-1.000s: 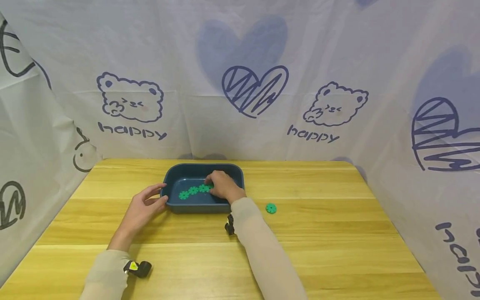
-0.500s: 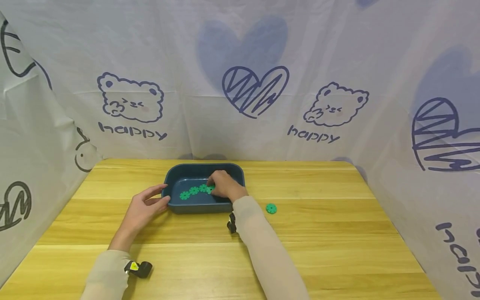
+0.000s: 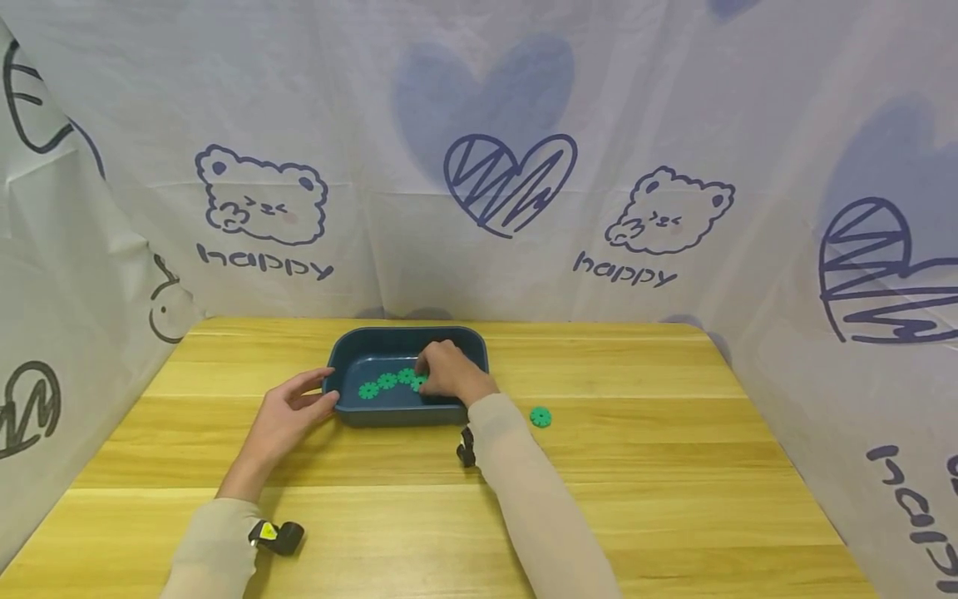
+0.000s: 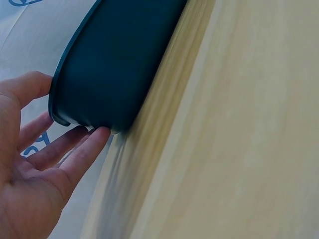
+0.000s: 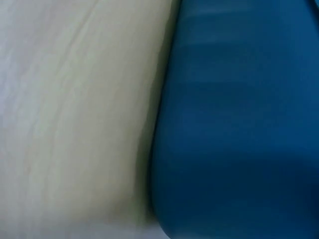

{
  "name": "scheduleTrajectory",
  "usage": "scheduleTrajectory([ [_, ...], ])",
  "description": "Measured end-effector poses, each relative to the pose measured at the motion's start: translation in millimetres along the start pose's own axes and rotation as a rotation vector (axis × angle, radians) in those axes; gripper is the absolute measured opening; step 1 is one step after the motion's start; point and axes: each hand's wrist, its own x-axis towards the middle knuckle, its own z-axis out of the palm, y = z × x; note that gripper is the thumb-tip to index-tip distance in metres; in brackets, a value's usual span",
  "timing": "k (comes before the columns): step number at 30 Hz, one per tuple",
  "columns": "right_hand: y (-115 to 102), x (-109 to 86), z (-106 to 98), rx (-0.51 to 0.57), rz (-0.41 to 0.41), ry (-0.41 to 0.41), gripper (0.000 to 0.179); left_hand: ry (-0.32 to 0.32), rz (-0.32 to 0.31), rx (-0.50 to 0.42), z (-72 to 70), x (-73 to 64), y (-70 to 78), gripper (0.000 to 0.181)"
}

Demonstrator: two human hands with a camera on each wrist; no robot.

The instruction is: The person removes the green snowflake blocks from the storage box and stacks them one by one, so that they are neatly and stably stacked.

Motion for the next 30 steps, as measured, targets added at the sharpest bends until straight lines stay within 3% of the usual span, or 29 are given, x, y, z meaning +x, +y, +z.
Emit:
scheduleTrajectory([
  [11, 3.0, -14.4, -12.6, 0.085, -0.043, 0.081, 0.026, -0.004, 0.000, -0.014, 0.4, 0.0, 2.2, 0.055],
  [24, 7.8, -45.5, -33.1, 0.143, -0.011, 0.116, 0.026, 0.002, -0.009, -0.004, 0.3, -1.1, 2.1, 0.056],
  [30, 12.4, -59.9, -41.6, 0.149, -0.039, 0.132, 0.025, -0.001, -0.006, -0.004, 0.4, -1.3, 1.7, 0.056],
])
